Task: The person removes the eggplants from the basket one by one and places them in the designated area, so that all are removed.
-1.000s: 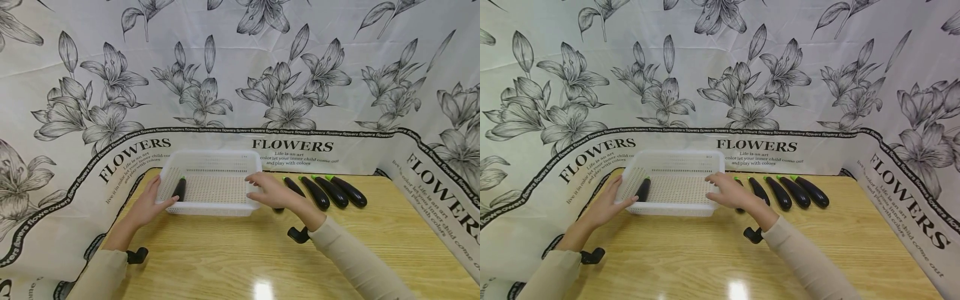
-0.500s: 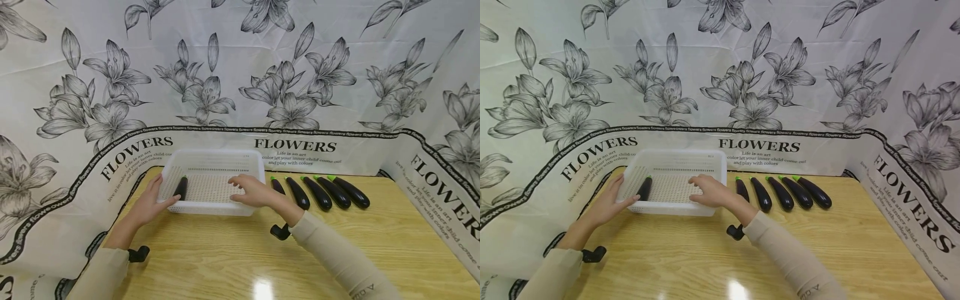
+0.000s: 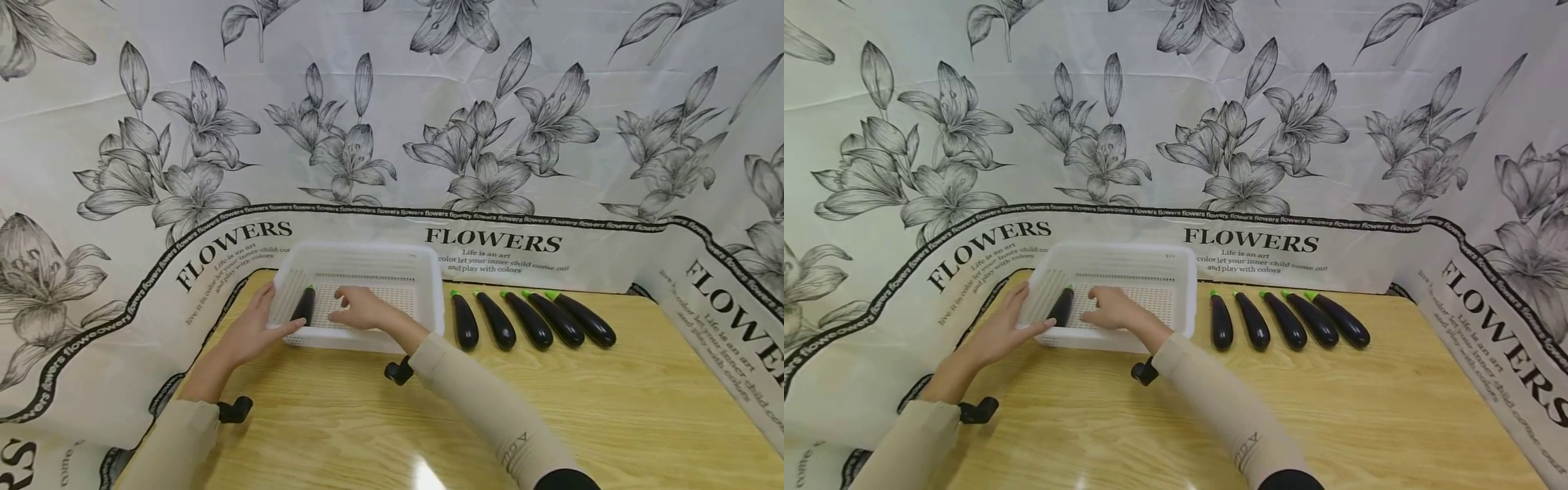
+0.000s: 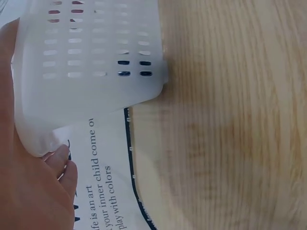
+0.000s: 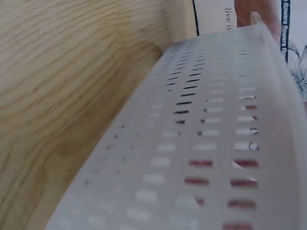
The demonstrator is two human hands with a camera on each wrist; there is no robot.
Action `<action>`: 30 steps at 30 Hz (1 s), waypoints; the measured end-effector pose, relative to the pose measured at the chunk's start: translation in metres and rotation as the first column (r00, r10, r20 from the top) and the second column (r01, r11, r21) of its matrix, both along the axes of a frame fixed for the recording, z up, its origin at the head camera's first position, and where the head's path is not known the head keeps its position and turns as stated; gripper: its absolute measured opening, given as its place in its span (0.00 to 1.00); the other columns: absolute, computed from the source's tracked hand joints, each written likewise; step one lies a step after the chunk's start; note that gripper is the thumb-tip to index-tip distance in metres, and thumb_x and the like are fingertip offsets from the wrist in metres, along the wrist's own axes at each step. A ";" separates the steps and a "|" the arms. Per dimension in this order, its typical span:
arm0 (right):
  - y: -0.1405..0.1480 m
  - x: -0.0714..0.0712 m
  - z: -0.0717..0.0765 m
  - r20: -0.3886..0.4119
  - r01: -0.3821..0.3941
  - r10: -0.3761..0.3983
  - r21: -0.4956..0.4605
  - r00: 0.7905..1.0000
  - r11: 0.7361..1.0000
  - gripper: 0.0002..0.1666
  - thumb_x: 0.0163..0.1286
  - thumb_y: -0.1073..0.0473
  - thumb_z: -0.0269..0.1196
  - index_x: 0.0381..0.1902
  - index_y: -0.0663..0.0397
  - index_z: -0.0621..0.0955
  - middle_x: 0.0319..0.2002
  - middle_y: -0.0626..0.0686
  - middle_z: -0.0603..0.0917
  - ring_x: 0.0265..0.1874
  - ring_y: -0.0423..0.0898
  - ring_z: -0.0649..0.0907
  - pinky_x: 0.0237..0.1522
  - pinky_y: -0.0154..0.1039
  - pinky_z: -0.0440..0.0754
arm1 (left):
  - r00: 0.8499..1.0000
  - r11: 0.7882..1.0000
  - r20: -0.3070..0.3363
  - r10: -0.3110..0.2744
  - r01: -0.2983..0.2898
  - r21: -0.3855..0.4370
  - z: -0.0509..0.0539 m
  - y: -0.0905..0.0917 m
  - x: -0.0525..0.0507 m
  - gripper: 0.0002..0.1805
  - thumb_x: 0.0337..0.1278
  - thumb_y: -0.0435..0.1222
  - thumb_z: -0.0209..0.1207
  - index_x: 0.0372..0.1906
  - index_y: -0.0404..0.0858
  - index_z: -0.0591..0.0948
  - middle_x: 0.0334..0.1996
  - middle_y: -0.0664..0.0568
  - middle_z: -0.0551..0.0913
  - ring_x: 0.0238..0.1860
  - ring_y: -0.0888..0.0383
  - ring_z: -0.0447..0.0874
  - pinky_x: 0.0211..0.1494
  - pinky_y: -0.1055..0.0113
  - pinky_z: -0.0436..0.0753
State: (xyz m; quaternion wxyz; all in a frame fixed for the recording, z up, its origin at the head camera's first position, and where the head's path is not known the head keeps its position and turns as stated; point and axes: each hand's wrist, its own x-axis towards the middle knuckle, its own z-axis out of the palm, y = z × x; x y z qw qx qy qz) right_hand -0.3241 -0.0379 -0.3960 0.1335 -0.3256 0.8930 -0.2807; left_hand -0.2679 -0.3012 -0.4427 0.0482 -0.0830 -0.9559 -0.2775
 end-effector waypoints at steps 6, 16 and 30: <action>-0.027 -0.013 -0.011 0.064 0.063 -0.062 -0.013 0.996 0.998 0.33 0.76 0.51 0.62 0.69 0.68 0.72 0.61 0.64 0.80 0.59 0.57 0.81 0.57 0.51 0.81 | 0.999 1.000 0.030 -0.013 0.013 -0.009 0.005 0.000 0.001 0.65 0.58 0.70 0.58 0.83 0.35 0.40 0.83 0.40 0.38 0.78 0.32 0.50 0.71 0.31 0.62; -0.065 -0.016 -0.014 0.091 0.129 -0.135 0.071 0.987 0.989 0.34 0.75 0.49 0.63 0.69 0.66 0.73 0.67 0.63 0.77 0.61 0.55 0.80 0.59 0.47 0.80 | 0.999 1.000 0.041 -0.022 0.021 0.008 0.006 -0.001 -0.001 0.67 0.57 0.70 0.60 0.83 0.36 0.40 0.83 0.42 0.37 0.79 0.34 0.48 0.73 0.33 0.61; -0.101 -0.021 -0.026 0.160 0.282 -0.300 0.125 0.940 0.951 0.29 0.74 0.46 0.64 0.60 0.65 0.81 0.56 0.59 0.84 0.41 0.47 0.81 0.44 0.39 0.80 | 0.998 0.999 0.058 -0.024 0.021 0.045 0.008 -0.001 0.001 0.67 0.57 0.69 0.61 0.83 0.36 0.40 0.83 0.43 0.36 0.79 0.34 0.48 0.73 0.33 0.61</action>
